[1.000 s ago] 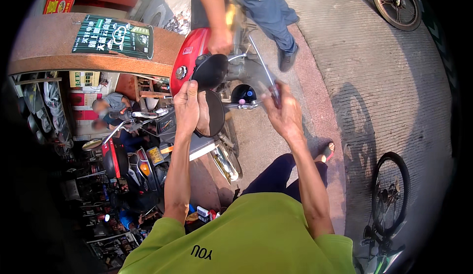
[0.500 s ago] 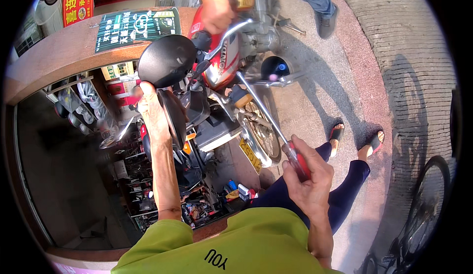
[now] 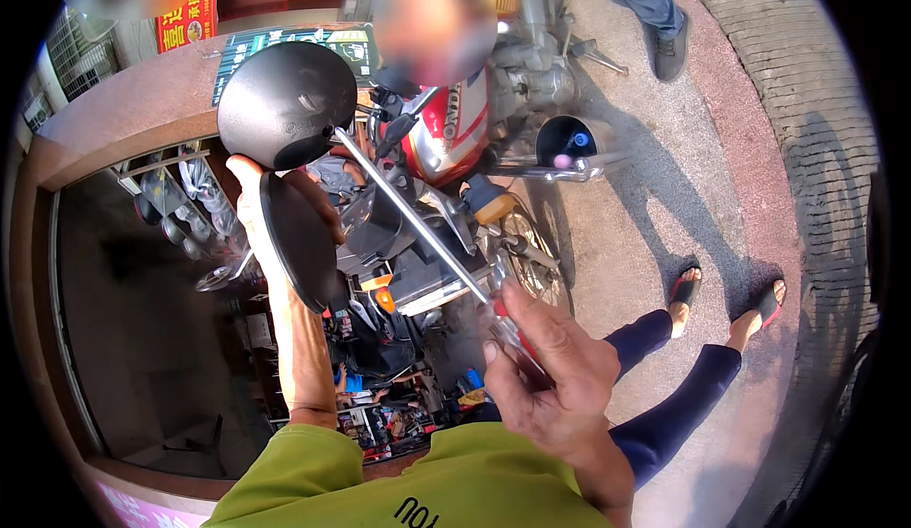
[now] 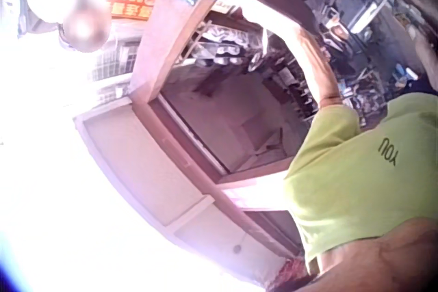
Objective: The person retrieves a motorcycle mirror and a screwdriver from a cluttered workbench, then walks to a red motorcycle parked outside. They use the screwdriver to remove the existing mirror from the handlebar and install the new mirror, tightening it into place.
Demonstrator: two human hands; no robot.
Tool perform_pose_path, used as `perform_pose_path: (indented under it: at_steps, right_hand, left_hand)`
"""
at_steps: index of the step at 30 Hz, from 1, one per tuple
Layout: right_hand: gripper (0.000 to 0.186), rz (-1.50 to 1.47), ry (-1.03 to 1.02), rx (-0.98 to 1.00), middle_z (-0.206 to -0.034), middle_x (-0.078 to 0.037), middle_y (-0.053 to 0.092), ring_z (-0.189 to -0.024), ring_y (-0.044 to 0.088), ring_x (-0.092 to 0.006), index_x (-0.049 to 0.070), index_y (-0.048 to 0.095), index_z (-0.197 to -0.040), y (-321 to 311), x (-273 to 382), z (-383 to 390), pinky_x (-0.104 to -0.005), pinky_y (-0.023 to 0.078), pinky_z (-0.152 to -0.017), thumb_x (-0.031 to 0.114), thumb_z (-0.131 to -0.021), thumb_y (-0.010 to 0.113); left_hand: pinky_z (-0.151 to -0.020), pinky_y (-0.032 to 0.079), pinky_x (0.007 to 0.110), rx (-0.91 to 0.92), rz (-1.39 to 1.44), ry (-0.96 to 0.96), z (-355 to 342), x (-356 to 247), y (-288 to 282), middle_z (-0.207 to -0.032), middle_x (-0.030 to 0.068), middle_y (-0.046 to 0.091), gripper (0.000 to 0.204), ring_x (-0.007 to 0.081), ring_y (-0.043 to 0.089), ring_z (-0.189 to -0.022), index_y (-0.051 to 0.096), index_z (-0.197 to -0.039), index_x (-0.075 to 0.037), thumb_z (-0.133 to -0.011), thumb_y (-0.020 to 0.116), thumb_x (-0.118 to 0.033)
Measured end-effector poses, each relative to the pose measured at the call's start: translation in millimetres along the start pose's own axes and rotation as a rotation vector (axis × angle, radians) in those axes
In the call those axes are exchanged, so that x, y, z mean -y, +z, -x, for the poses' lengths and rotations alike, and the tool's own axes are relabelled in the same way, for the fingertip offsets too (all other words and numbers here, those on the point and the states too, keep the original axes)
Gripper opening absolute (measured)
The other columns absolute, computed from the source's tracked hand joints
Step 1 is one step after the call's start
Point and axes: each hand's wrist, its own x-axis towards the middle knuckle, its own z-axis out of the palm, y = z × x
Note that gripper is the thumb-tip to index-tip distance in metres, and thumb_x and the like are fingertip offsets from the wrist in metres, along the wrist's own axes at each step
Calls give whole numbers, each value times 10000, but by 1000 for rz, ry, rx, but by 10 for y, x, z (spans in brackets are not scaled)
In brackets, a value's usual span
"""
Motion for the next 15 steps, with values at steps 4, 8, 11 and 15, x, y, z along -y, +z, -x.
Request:
perform_pose_path:
  at_steps: [4,8,11,15]
  right_hand:
    - [496,-29,-15,8,-932,-197,663,-660,654,-149,-54,585,-1183,25,-79,-4,-222,491,-548,-70,-692,650]
    - [501,-4,-16,41,-959,-192,661,-649,643,-132,-45,586,-1189,41,-62,-44,-216,481,-530,-82,-693,646]
    - [497,-1,30,65,-962,-192,658,-674,644,-130,-45,579,-1197,24,-14,-50,-218,486,-553,-91,-705,639]
    - [540,-22,92,108,-933,-180,648,-671,649,-170,-28,532,-1250,-16,109,-73,-254,500,-556,-63,-725,654]
  left_hand:
    - [-291,321,233,25,101,74,52,-3,66,-427,48,434,673,138,396,-291,511,-706,-15,-980,202,-547]
    - [-300,326,228,32,125,14,21,-15,27,-428,49,423,697,141,396,-293,501,-675,-18,-979,168,-549]
    - [-303,331,232,34,96,43,9,-10,36,-408,48,405,709,144,389,-291,473,-588,-49,-980,153,-546]
    - [-310,339,246,-82,16,-45,30,-93,128,-387,49,390,736,154,372,-284,434,-498,-88,-973,130,-562]
